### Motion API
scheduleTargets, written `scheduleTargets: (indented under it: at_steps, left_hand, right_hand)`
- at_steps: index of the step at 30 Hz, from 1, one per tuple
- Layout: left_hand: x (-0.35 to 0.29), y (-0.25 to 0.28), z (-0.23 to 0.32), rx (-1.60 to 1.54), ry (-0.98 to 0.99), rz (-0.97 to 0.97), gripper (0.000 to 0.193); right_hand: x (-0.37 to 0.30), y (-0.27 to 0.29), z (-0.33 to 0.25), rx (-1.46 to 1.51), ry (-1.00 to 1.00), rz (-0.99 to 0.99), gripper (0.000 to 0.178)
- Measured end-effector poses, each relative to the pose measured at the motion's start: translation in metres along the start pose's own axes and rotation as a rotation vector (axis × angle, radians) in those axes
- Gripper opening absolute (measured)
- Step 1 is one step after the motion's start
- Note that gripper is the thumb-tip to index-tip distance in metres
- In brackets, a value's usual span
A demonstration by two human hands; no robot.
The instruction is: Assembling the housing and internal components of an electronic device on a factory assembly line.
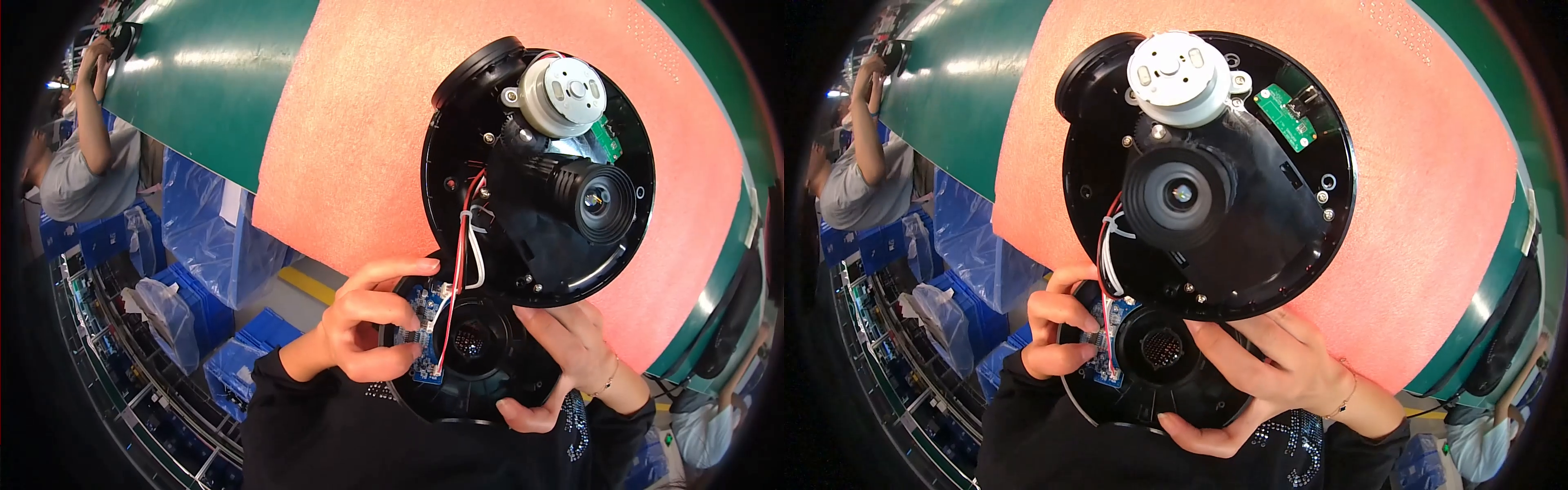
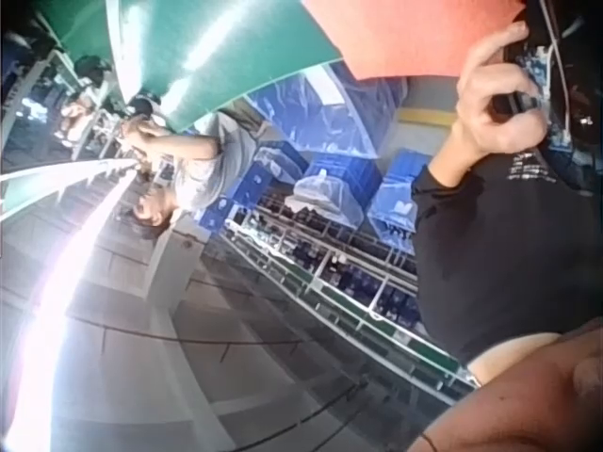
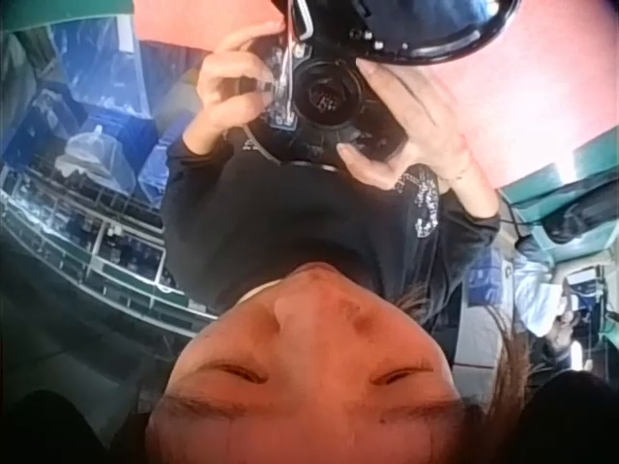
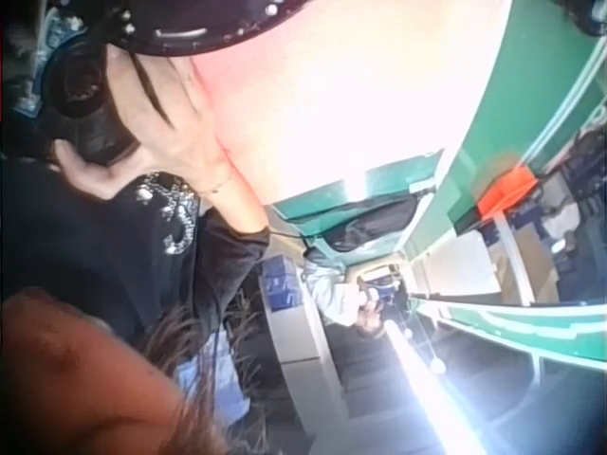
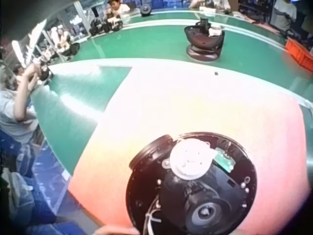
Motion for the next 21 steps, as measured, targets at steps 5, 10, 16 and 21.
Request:
scheduleTargets:
  at_steps: [5,10,16,21]
  left_hand:
    - [0.008,-0.003,0.001,-0.025,-0.008,-0.031,0.030]
    - [-0.001,-0.001,0.001,-0.005,0.004,0.009,0.030]
    - [-0.002,0.000,-0.012,0.062,0.174,-0.074,0.030]
    - [0.011,0.004,-0.004,0.240,0.007,-0.013,0.018]
  right_hand:
    - [0.001,0.008,0.003,0.038,-0.079,-0.060,0.064]
    - [0.000,0.001,0.011,0.098,-0.109,-0.071,0.059]
    - [0.004,0.005,0.008,0.112,-0.105,-0.019,0.057]
    - [0.001,0.005,0.007,0.125,-0.113,-0.007,0.056]
Point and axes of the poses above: each hand's wrist, its own x-axis towards the middle knuckle, its own y-axis out of the back of the hand, z = x × y, the point moved 9 cm from there along x, towards the middle knuckle, and after that the axes turned 6 degrees about y, right-handed, at the moved point
